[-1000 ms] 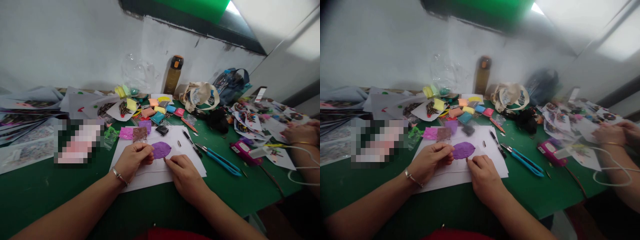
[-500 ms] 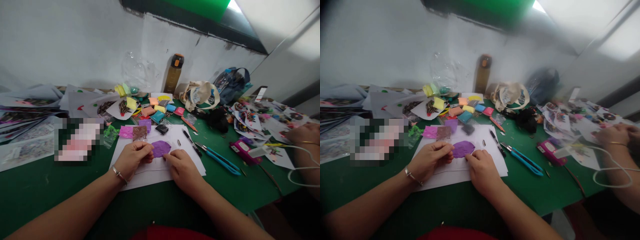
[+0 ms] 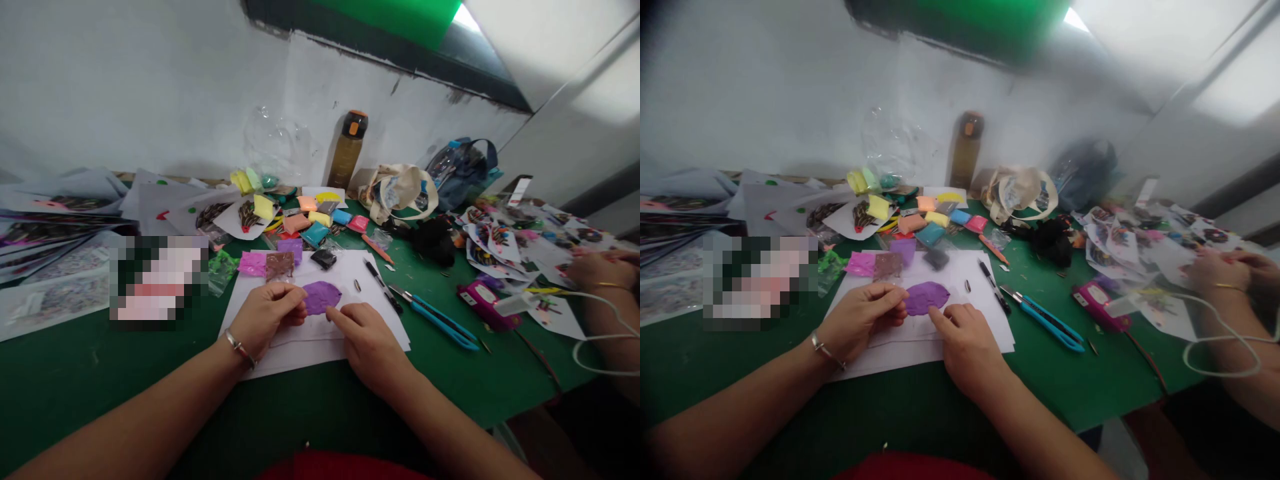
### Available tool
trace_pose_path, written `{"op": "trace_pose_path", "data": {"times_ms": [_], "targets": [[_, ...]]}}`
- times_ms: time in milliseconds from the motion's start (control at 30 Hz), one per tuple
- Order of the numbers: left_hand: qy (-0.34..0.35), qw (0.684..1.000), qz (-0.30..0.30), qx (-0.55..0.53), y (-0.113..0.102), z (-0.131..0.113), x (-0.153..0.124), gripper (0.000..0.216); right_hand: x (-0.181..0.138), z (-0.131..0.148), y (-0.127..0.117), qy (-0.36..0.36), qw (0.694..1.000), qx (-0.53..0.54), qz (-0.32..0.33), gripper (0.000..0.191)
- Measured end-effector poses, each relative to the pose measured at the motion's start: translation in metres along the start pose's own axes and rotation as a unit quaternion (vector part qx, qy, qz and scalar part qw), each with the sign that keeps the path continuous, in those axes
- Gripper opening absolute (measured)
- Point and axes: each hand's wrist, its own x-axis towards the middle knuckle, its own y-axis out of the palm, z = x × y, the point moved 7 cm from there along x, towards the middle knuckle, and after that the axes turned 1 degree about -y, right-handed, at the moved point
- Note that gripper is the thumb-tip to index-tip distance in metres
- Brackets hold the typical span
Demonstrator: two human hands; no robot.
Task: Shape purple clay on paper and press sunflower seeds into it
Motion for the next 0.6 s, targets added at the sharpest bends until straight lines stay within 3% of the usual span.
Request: {"op": "trace_pose_path", "data": {"times_ms": [200, 433, 600], "targets": [[0.000, 1.000, 0.001, -0.007, -0.0007, 0.0022, 0.0021, 0.031, -0.0053, 0.0099, 0.0032, -0.033, 0.997, -0.064, 0.031, 0.041], [-0.004, 1.000, -0.002, -0.008, 0.0001, -0.0002, 0.0001, 0.031, -0.0033, 0.0021, -0.0006, 0.010, 1.000, -0.017, -0.011, 0.046], [0.001, 1.000, 0.002, -0.006, 0.0001, 0.0006, 0.0004, 0.030, -0.0024, 0.0019, 0.0016, 0.017, 1.000, -0.011, -0.001, 0.040]]}}
